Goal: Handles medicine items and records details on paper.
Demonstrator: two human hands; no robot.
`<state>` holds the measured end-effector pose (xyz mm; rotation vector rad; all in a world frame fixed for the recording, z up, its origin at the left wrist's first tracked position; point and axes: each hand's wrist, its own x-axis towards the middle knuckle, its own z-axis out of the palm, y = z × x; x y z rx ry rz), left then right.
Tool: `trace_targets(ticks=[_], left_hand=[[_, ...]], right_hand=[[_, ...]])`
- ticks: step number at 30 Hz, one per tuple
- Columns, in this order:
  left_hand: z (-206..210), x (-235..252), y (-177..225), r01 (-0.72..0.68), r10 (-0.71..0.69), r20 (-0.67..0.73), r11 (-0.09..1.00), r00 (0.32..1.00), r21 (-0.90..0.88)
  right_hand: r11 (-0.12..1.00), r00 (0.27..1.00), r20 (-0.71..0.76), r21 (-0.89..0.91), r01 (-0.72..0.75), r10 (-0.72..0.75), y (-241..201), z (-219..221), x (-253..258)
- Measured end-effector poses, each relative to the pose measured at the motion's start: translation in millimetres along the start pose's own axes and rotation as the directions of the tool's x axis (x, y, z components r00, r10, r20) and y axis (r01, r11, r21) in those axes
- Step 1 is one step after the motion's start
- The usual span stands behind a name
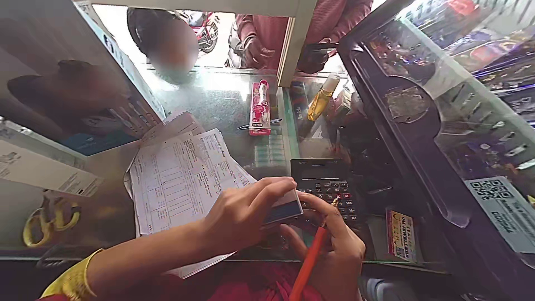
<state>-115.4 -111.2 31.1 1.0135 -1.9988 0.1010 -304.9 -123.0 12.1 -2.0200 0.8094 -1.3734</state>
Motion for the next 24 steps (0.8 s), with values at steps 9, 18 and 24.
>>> trace_targets(ticks=[9, 18, 24], left_hand=[[0.6, -1.3, -8.0, -0.038, 0.042, 0.041, 0.995, 0.998, -0.088], [1.1, -4.8, -8.6, -0.040, 0.042, 0.038, 0.998, 0.998, -0.052], [1.7, -6.4, -12.8, -0.117, 0.119, -0.039, 0.992, 0.992, 0.039]], right_hand=[[0.999, 1.000, 0.010, 0.033, -0.011, 0.011, 7.4, -5.9, -0.4], [0.998, 1.000, 0.024, 0.060, -0.019, 0.018, 9.1, -7.9, -2.1], [0.998, 0.999, -0.001, -0.055, 0.036, -0.036, 22.9, -21.8, -3.7]])
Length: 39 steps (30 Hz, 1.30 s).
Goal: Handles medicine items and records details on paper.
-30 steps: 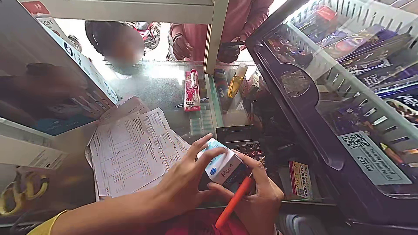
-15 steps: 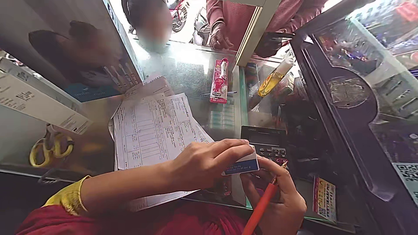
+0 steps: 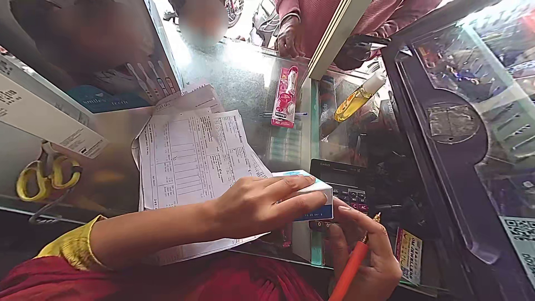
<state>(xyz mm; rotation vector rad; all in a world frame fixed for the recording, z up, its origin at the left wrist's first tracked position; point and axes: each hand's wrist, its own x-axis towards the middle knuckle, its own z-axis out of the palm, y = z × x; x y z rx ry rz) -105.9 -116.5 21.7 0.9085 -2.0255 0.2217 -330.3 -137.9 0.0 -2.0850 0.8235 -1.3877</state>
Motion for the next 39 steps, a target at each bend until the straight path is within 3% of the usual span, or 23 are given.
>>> trace_targets(ticks=[8, 11, 16, 20, 25, 30, 35, 39], left_hand=[[-0.6, -4.3, -14.3, 0.017, -0.017, -0.003, 0.999, 1.000, 0.041], [2.5, -8.6, -20.9, 0.022, -0.022, 0.012, 0.998, 1.000, 0.053], [0.9, -10.0, -27.4, 0.036, -0.037, 0.011, 0.998, 0.999, 0.050], [2.6, -10.9, -29.6, 0.041, -0.040, -0.010, 0.996, 0.999, 0.082], [7.9, -14.2, -28.9, 0.040, -0.035, -0.049, 0.993, 0.998, 0.115], [9.4, -13.8, -26.7, 0.026, -0.025, -0.041, 0.999, 0.999, 0.042], [9.7, -13.2, -26.6, 0.026, -0.023, -0.035, 0.998, 0.999, 0.063], [9.1, -13.2, -25.8, 0.028, -0.027, -0.023, 0.998, 0.999, 0.063]], right_hand=[[0.913, 0.993, -0.109, -0.408, 0.004, -0.053, 31.1, -36.3, -13.8], [0.886, 0.986, -0.142, -0.464, 0.006, -0.081, 35.7, -47.1, -22.8], [0.842, 0.984, -0.119, -0.537, 0.051, -0.135, 38.2, -48.5, -33.7], [0.731, 0.998, 0.017, -0.680, 0.053, -0.057, 31.7, -46.7, -31.3], [0.827, 0.994, 0.074, -0.551, 0.108, -0.080, 21.8, -41.1, -21.4], [0.823, 0.975, 0.211, -0.541, 0.177, -0.071, 19.5, -19.3, -23.2], [0.802, 0.991, 0.133, -0.591, 0.083, -0.005, 20.0, -30.4, -21.5], [0.829, 0.992, 0.112, -0.548, 0.113, -0.062, 15.0, -28.4, -25.8]])
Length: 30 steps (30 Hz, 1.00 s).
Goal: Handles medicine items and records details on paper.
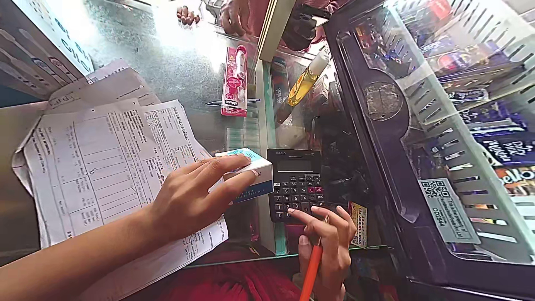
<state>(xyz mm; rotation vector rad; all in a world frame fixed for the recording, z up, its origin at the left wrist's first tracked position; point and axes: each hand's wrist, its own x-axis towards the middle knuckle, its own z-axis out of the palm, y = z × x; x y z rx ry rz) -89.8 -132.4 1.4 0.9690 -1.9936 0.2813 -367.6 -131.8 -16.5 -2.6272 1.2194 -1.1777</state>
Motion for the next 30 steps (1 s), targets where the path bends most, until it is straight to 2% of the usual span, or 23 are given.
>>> trace_targets(ticks=[4, 7, 9, 12, 14, 18, 21, 24, 30], left_hand=[[-1.1, 0.5, 0.3, 0.020, -0.020, 0.020, 1.000, 1.000, 0.002], [-1.6, 1.0, 1.2, 0.075, -0.077, 0.050, 0.996, 0.996, 0.041], [-3.1, 5.0, 3.7, 0.123, -0.127, 0.075, 0.991, 0.989, 0.061], [-12.6, 14.6, 8.8, 0.224, -0.235, 0.158, 0.971, 0.959, 0.088], [-21.2, 22.9, 8.6, 0.256, -0.275, 0.208, 0.960, 0.939, 0.115], [-33.1, 52.4, 1.9, 0.176, -0.215, 0.278, 0.972, 0.936, 0.157], [-10.4, 74.8, -18.0, 0.053, -0.083, 0.265, 0.992, 0.961, 0.118], [36.5, 87.0, -45.5, -0.049, 0.032, 0.217, 0.996, 0.976, 0.074], [108.5, 113.2, -49.7, -0.068, 0.042, 0.187, 0.988, 0.981, 0.137]], right_hand=[[0.998, 0.996, 0.058, 0.006, 0.069, -0.069, -3.9, 4.1, -8.1], [1.000, 0.998, -0.054, 0.013, 0.011, -0.011, 2.7, -3.4, -8.1], [0.997, 0.994, -0.104, -0.062, -0.047, 0.040, 9.8, -8.9, -6.7], [0.987, 0.997, -0.024, -0.137, -0.081, 0.078, 16.2, -8.4, -6.3], [0.992, 0.998, -0.017, -0.108, -0.065, 0.063, 19.9, -9.2, -4.1], [0.999, 0.977, -0.209, 0.029, -0.022, 0.028, 26.7, 3.3, -7.4], [0.997, 0.958, -0.286, 0.078, -0.012, 0.034, 29.6, 12.3, -7.8], [0.992, 0.950, -0.304, 0.117, -0.034, 0.069, 32.2, 13.7, -11.5], [0.983, 0.947, -0.310, 0.179, -0.029, 0.084, 35.6, 12.3, -13.7]])
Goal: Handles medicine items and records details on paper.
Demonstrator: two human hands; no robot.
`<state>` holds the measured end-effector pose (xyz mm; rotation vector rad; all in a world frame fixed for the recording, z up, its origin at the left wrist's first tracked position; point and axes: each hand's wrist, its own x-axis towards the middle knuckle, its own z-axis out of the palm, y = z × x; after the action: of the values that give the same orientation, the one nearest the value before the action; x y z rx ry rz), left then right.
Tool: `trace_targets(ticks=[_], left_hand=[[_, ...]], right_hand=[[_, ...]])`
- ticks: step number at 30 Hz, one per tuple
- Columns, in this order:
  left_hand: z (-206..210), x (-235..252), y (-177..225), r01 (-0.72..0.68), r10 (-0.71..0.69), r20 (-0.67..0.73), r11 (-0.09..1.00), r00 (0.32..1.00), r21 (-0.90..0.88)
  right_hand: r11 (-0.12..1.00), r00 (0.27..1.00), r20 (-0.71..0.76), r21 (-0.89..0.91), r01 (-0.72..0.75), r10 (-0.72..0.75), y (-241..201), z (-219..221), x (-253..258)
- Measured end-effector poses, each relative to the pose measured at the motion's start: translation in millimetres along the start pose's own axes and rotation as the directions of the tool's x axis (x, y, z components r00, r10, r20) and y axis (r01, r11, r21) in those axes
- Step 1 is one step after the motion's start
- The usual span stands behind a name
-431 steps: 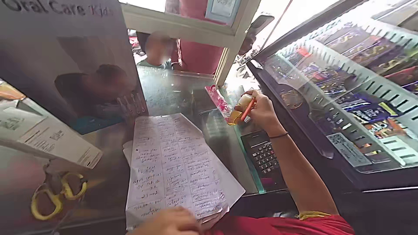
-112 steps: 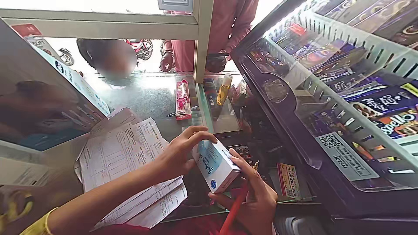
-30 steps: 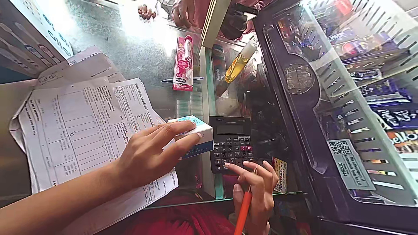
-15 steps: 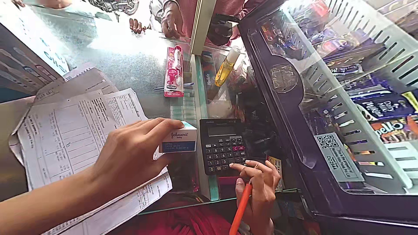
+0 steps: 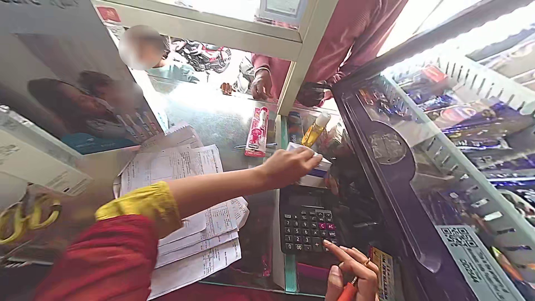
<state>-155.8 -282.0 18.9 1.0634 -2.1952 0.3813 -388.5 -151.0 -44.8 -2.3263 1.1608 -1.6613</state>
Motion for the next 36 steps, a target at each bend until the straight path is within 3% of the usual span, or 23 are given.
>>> trace_targets(ticks=[3, 4, 6, 9, 12, 14, 18, 19, 21, 23, 24, 25, 28, 31, 32, 34, 36], left_hand=[[28.4, 22.9, 10.1, 0.031, -0.031, 0.026, 0.999, 0.999, 0.015], [27.6, 30.0, 16.9, 0.075, -0.075, 0.110, 0.997, 0.991, -0.001], [13.0, 47.0, 33.8, 0.201, -0.172, 0.398, 0.979, 0.901, -0.032], [14.3, 60.8, 41.1, 0.286, -0.215, 0.560, 0.957, 0.801, -0.042], [-4.7, 57.4, 34.1, 0.379, -0.270, 0.591, 0.923, 0.760, -0.065], [-20.2, 43.3, 23.7, 0.427, -0.387, 0.539, 0.903, 0.748, 0.056], [-42.7, 8.0, -8.7, 0.531, -0.683, 0.532, 0.727, 0.500, 0.435], [-44.5, 0.0, -18.3, 0.526, -0.711, 0.520, 0.701, 0.472, 0.482], [-50.9, -19.9, -35.2, 0.511, -0.688, 0.470, 0.726, 0.553, 0.461], [-56.1, -43.2, -52.3, 0.457, -0.571, 0.321, 0.810, 0.756, 0.368], [-58.7, -51.2, -60.4, 0.418, -0.510, 0.251, 0.842, 0.823, 0.342], [-63.0, -56.2, -65.8, 0.412, -0.487, 0.216, 0.855, 0.846, 0.314], [-72.7, -57.4, -73.1, 0.523, -0.576, 0.257, 0.816, 0.776, 0.246], [-70.3, -48.2, -88.9, 0.592, -0.627, 0.449, 0.771, 0.637, 0.236], [-69.5, -46.1, -92.5, 0.579, -0.609, 0.496, 0.780, 0.618, 0.236], [-67.4, -47.0, -95.1, 0.469, -0.534, 0.556, 0.841, 0.637, 0.270], [-63.4, -57.8, -95.2, 0.294, -0.430, 0.502, 0.897, 0.751, 0.329]], right_hand=[[1.000, 1.000, -0.010, -0.014, -0.001, 0.000, -0.4, 1.0, -0.2], [1.000, 1.000, -0.016, -0.013, -0.002, 0.002, -0.5, 1.5, 0.2], [1.000, 1.000, -0.011, 0.002, -0.010, 0.010, -1.3, 1.2, 0.7], [0.999, 1.000, -0.014, 0.026, -0.018, 0.019, 0.6, 1.6, 0.9], [0.999, 1.000, -0.018, 0.034, -0.020, 0.021, 1.7, 1.6, 1.1], [0.998, 0.999, -0.018, 0.049, -0.030, 0.031, 1.8, 1.4, 1.3], [0.998, 0.999, -0.022, 0.053, -0.041, 0.042, 0.9, 2.3, 1.4], [0.998, 0.999, -0.023, 0.046, -0.041, 0.042, 0.7, 2.8, 1.6], [0.998, 0.999, -0.025, 0.045, -0.044, 0.045, -0.1, 2.9, 2.0], [0.997, 0.998, -0.029, 0.056, -0.054, 0.056, -0.1, 2.7, 2.8], [0.997, 0.998, -0.028, 0.060, -0.055, 0.057, 0.1, 2.7, 3.0], [0.997, 0.998, -0.024, 0.058, -0.053, 0.055, -0.3, 3.1, 2.7], [1.000, 1.000, -0.010, 0.009, -0.021, 0.021, -2.0, 4.2, 1.7], [1.000, 1.000, -0.004, -0.027, 0.009, -0.010, -4.3, 5.5, 2.5], [1.000, 1.000, -0.008, -0.023, 0.008, -0.008, -4.4, 5.9, 2.4], [1.000, 1.000, -0.012, 0.000, -0.010, 0.010, -3.1, 4.5, 1.7], [0.999, 0.999, -0.019, 0.025, -0.029, 0.029, -2.2, 3.5, 1.0]])
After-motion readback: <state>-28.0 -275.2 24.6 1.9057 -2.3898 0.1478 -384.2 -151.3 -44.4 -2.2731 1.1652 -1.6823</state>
